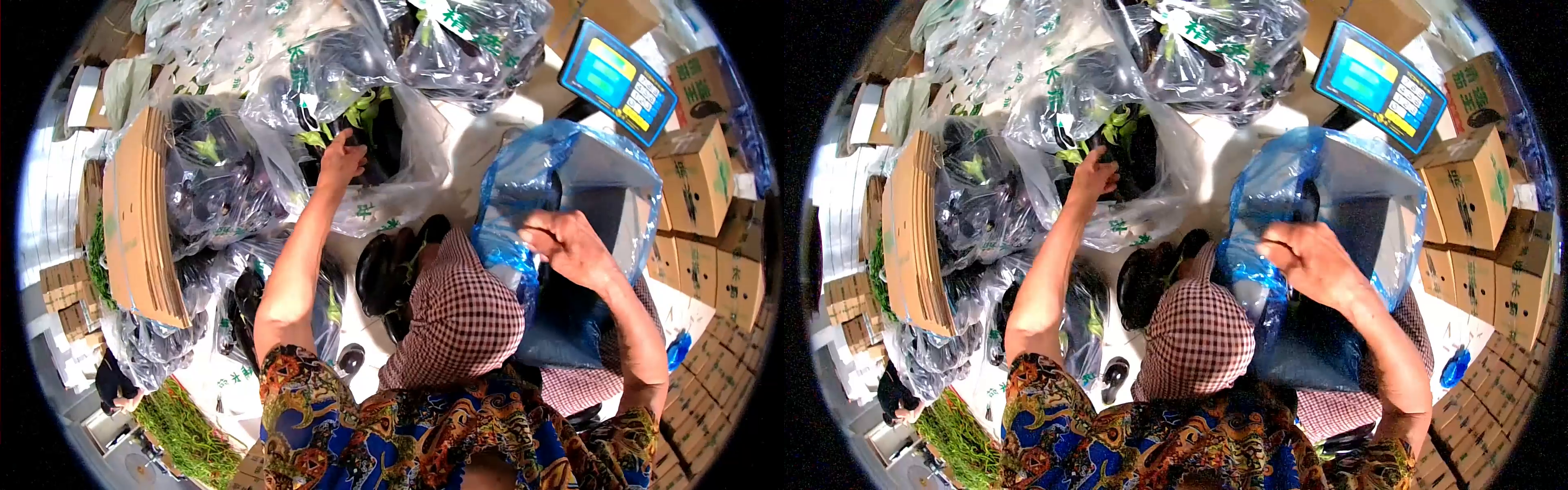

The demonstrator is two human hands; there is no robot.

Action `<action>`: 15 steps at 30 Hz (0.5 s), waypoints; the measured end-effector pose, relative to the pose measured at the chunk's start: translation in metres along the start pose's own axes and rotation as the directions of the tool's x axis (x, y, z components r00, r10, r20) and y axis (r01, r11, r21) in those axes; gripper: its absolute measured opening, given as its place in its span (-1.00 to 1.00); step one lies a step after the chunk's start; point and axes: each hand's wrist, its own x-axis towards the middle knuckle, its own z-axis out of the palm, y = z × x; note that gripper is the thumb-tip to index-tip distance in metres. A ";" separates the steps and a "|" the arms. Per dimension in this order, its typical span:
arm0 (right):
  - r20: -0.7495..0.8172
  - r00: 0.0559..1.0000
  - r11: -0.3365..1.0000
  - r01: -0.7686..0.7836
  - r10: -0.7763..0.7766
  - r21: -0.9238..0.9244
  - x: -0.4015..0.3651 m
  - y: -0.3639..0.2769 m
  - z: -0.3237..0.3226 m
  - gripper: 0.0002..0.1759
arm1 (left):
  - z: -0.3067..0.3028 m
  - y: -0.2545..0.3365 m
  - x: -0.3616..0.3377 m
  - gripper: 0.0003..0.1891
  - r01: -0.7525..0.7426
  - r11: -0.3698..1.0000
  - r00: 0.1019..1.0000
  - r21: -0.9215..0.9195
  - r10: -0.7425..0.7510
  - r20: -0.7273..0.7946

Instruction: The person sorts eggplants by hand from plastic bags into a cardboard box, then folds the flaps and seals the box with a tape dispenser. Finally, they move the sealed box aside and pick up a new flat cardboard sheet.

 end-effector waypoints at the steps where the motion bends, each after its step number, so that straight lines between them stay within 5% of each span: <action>1: -0.091 0.989 0.989 0.127 -0.120 0.071 0.015 -0.007 0.005 -0.83 | -0.004 -0.002 0.019 -0.38 -0.113 0.980 0.992 0.163 0.119 -0.030; 2: -0.148 0.949 0.959 0.284 -0.278 0.023 0.037 -0.007 0.010 -0.77 | -0.008 -0.005 0.039 -0.34 -0.211 0.921 0.971 0.327 0.235 -0.037; 4: -0.269 0.925 0.963 0.268 -0.269 -0.040 0.084 -0.005 0.033 -0.67 | -0.014 0.019 0.052 -0.23 -0.368 0.764 0.907 0.530 0.420 0.025; 6: -0.305 0.923 0.971 0.208 -0.235 -0.118 0.138 0.002 0.052 -0.56 | -0.029 0.024 0.090 -0.24 -0.544 0.607 0.706 0.579 0.704 -0.076; 10: -0.309 0.940 0.973 0.079 -0.145 -0.216 0.219 0.005 0.080 -0.41 | -0.050 0.124 0.092 -0.24 -0.397 0.450 0.748 0.800 0.663 -0.002; 12: -0.302 0.945 0.992 0.125 -0.125 -0.017 0.240 -0.003 0.090 -0.44 | -0.052 0.155 0.096 -0.21 -0.567 0.488 0.729 0.664 0.673 0.128; 15: -0.414 0.906 0.988 0.130 -0.085 0.083 0.259 -0.015 0.087 -0.51 | -0.030 0.172 0.092 -0.22 -0.607 0.773 0.792 0.185 0.571 0.218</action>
